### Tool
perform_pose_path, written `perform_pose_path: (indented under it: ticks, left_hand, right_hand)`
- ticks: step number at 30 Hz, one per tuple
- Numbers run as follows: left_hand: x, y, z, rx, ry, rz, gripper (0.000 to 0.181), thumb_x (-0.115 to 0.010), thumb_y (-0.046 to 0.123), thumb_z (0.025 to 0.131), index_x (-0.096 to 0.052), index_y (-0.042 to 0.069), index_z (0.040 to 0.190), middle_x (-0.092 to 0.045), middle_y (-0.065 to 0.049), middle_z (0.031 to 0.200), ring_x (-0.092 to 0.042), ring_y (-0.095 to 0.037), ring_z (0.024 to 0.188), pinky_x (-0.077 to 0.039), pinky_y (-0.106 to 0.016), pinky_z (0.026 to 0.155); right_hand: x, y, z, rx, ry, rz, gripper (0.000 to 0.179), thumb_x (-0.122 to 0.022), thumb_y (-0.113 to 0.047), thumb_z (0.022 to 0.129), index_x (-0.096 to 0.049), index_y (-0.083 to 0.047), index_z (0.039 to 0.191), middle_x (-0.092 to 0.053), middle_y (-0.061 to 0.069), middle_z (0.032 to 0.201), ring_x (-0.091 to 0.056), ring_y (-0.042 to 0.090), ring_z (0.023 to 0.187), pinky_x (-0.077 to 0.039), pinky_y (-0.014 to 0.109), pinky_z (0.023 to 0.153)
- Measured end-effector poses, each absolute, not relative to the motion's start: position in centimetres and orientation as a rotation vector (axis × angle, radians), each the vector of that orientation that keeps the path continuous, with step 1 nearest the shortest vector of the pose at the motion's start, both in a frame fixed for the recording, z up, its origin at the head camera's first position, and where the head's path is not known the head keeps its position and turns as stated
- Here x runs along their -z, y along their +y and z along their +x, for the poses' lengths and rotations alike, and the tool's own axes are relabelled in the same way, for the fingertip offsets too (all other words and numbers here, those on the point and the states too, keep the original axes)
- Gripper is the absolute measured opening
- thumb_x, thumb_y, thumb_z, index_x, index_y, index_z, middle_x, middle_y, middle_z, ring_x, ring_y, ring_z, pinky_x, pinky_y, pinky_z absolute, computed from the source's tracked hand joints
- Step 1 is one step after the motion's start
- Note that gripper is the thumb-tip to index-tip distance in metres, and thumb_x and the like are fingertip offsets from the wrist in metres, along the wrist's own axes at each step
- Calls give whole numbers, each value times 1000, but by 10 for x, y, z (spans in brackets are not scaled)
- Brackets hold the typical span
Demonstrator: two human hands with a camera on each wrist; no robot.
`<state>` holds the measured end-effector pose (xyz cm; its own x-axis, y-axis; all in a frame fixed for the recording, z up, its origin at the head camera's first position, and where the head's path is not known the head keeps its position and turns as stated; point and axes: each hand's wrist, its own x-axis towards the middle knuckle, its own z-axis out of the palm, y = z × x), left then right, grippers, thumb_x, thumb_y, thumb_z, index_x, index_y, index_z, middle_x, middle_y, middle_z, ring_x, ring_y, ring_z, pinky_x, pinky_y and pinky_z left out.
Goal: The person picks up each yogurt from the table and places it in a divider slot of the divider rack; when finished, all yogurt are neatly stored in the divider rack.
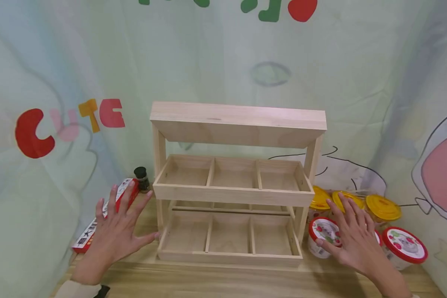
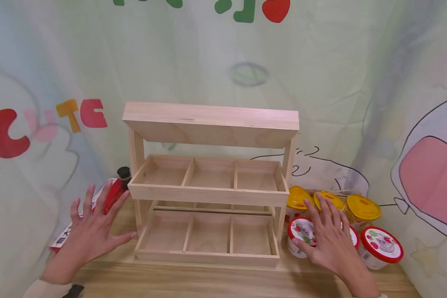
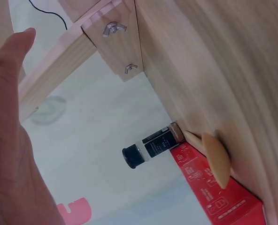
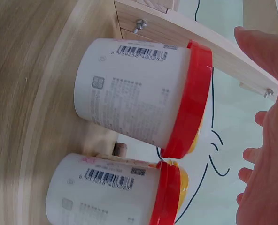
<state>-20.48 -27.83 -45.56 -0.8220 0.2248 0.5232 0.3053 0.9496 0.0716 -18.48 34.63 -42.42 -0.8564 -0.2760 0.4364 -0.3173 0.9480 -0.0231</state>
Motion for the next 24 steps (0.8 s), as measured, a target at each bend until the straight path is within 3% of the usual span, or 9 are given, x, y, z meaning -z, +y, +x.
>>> perform_pose_path:
  ticks: [6, 14, 18, 24]
  left_hand:
    - [458, -279, -205, 204, -2566, -369, 123, -79, 74, 73, -14, 43, 172, 10, -6, 183, 20, -43, 167, -3, -82, 116]
    - [459, -276, -207, 257, -2564, -377, 122, -81, 71, 74, -17, 39, 172, 4, -9, 183, 15, -46, 167, -5, -83, 115]
    - [462, -272, -206, 293, -2595, -384, 125, -84, 66, 73, -14, 37, 173, 0, -13, 182, 14, -47, 167, -7, -86, 115]
    - [467, -267, -204, 418, -2616, -398, 130, -88, 59, 73, -9, 35, 174, 4, -11, 182, 12, -49, 165, -4, -89, 117]
  right_hand:
    - [421, 348, -182, -156, -2670, 409, 118, -77, -63, 83, -14, -23, 174, -14, 20, 179, -17, 46, 159, -8, 78, 126]
    - [426, 349, -181, -245, -2677, 405, 119, -79, -60, 84, -11, -23, 174, -16, 22, 178, -24, 48, 155, -25, 83, 111]
    - [428, 349, -179, -332, -2675, 420, 117, -81, -55, 84, -13, -20, 173, -19, 23, 177, -28, 50, 152, -28, 84, 107]
    - [428, 347, -175, -458, -2719, 410, 113, -83, -50, 85, -18, -18, 172, -25, 24, 175, -35, 53, 148, -28, 86, 109]
